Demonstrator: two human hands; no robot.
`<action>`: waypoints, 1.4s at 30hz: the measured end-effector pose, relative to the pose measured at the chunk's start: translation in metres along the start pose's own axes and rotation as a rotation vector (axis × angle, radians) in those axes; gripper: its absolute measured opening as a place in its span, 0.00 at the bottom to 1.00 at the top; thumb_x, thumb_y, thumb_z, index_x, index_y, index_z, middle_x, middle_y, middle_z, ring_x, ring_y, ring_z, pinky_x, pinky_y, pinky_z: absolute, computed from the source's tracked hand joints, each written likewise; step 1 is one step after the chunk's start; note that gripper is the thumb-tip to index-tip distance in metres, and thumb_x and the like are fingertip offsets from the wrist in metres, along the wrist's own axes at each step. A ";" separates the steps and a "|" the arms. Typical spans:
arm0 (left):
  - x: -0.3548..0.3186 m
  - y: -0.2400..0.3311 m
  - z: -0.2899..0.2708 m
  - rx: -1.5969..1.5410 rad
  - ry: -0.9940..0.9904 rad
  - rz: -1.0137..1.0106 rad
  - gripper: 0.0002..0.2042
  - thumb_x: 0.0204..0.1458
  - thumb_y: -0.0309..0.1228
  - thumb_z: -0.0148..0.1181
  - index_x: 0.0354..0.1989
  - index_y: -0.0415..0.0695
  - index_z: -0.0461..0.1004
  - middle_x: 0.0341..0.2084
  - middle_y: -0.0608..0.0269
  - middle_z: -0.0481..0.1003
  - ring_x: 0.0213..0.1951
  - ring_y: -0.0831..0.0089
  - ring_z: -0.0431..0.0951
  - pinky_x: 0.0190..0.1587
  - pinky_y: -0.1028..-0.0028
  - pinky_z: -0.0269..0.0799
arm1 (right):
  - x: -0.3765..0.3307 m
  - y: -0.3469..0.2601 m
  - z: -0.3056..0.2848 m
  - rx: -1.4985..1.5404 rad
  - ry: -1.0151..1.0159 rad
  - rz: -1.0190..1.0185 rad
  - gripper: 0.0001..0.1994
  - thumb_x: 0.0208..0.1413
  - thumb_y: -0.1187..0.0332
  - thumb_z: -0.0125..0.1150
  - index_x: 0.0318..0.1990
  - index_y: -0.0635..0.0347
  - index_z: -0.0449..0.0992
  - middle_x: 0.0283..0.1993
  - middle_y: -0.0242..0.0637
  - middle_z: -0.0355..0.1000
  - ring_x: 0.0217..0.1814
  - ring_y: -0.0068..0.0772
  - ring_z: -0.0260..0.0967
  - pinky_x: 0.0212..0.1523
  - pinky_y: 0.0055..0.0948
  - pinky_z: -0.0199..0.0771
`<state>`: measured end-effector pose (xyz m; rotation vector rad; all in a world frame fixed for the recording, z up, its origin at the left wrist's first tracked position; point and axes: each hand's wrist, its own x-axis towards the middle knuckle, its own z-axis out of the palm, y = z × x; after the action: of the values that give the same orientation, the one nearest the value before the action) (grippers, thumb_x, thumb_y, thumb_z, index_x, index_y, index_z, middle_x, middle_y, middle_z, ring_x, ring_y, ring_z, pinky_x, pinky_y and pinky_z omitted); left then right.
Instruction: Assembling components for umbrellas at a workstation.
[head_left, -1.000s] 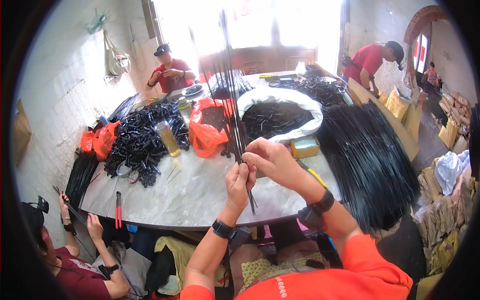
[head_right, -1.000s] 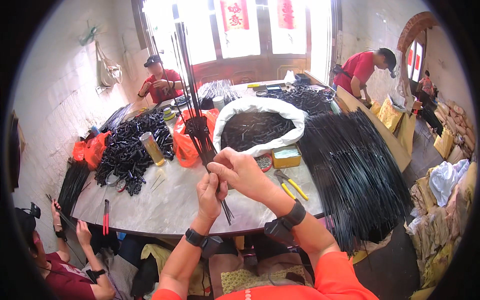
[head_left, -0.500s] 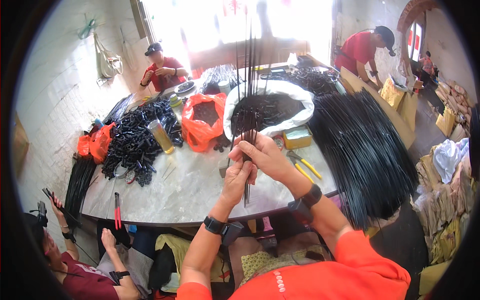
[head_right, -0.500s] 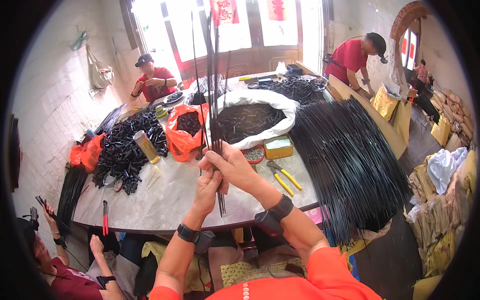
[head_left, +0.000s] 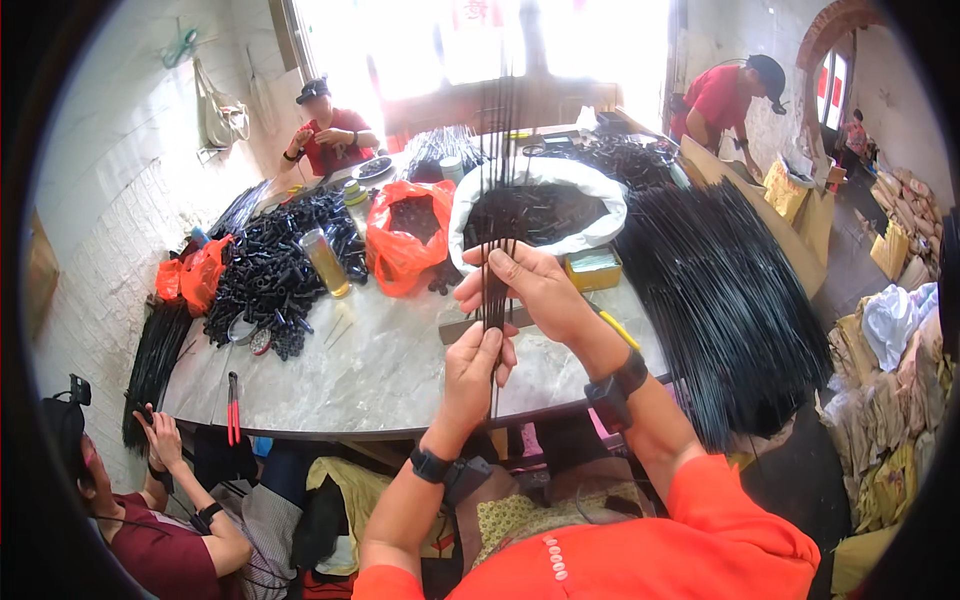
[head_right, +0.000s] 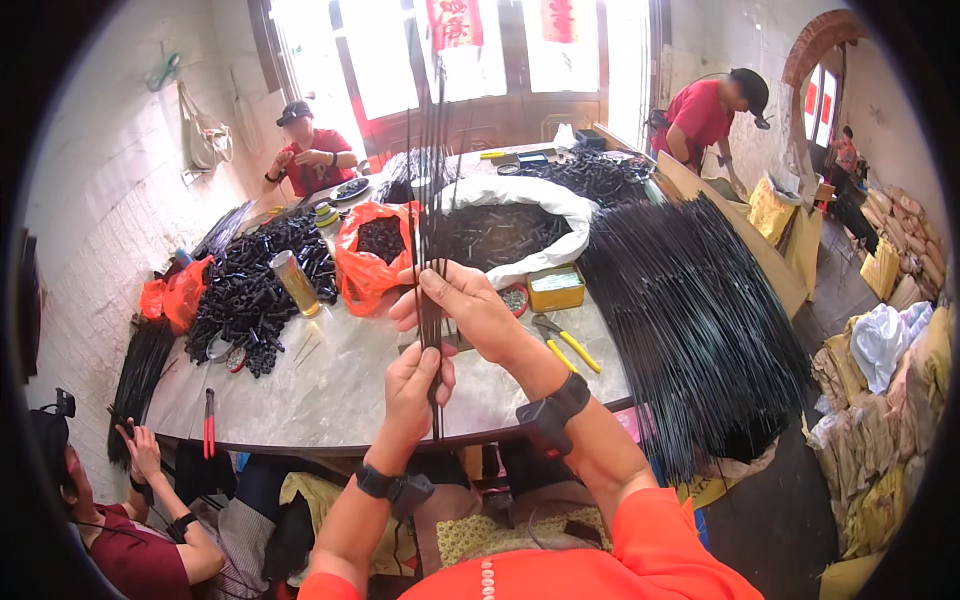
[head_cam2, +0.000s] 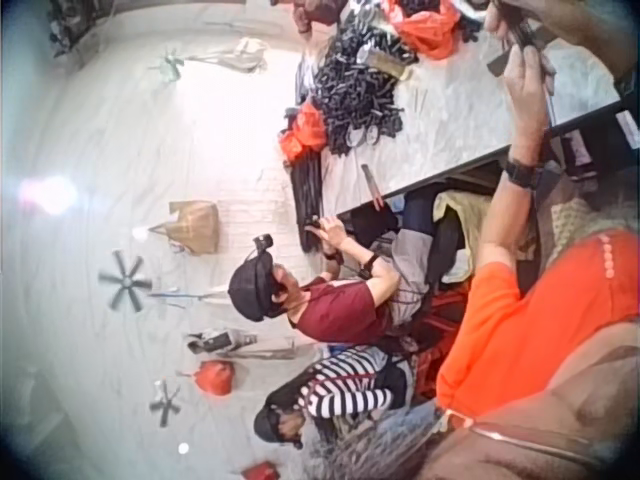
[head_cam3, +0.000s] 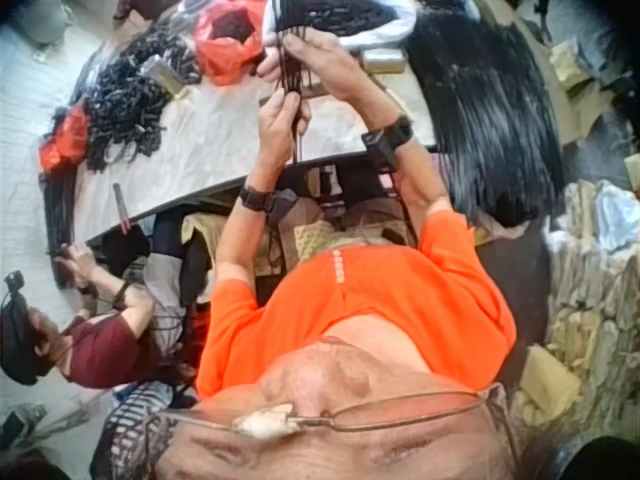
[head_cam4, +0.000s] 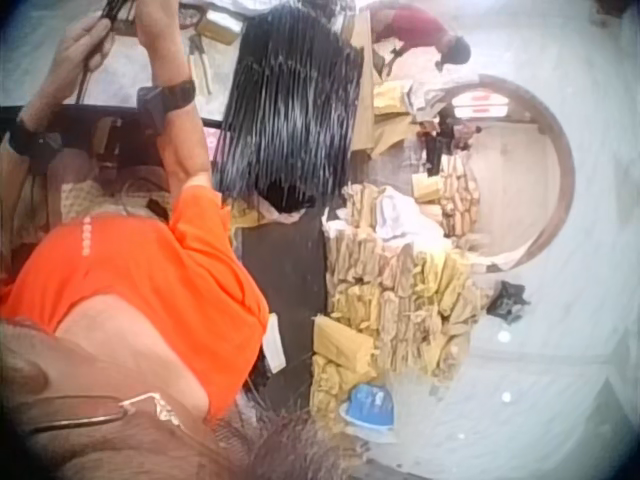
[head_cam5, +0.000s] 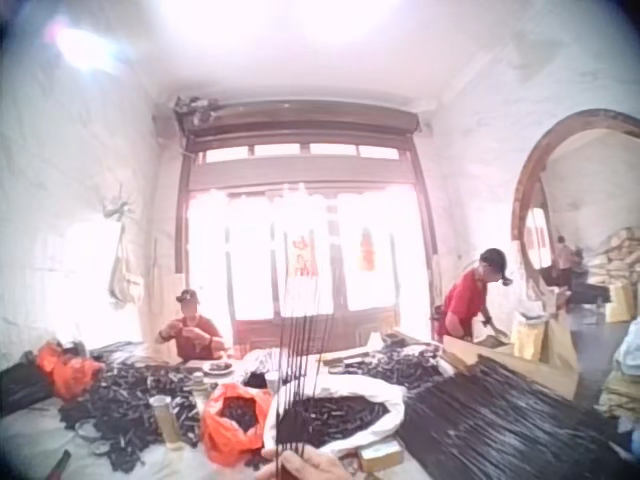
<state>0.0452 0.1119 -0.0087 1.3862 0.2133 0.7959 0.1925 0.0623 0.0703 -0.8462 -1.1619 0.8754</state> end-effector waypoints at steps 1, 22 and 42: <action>-0.006 0.005 0.005 -0.002 0.027 0.001 0.12 0.68 0.32 0.47 0.44 0.36 0.73 0.22 0.64 0.72 0.18 0.82 0.65 0.21 0.82 0.59 | -0.001 -0.003 0.000 0.009 -0.066 0.017 0.19 0.73 0.59 0.42 0.58 0.67 0.69 0.43 0.42 0.79 0.42 0.30 0.79 0.42 0.24 0.78; -0.053 0.009 0.007 -0.110 0.325 -0.128 0.10 0.66 0.31 0.51 0.43 0.37 0.73 0.22 0.61 0.75 0.15 0.82 0.65 0.16 0.82 0.56 | -0.026 0.033 0.018 -0.258 0.393 -0.030 0.12 0.61 0.65 0.65 0.31 0.62 0.72 0.23 0.29 0.73 0.22 0.14 0.69 0.22 0.18 0.67; -0.047 0.009 0.013 -0.117 0.307 -0.158 0.10 0.65 0.33 0.53 0.39 0.38 0.74 0.22 0.63 0.74 0.15 0.81 0.66 0.16 0.82 0.57 | -0.020 0.045 0.009 -0.130 0.346 -0.002 0.13 0.67 0.61 0.54 0.34 0.61 0.68 0.22 0.30 0.70 0.18 0.15 0.67 0.16 0.16 0.63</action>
<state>0.0154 0.0732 -0.0124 1.1183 0.5015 0.8723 0.1744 0.0639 0.0231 -1.0564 -0.9220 0.6251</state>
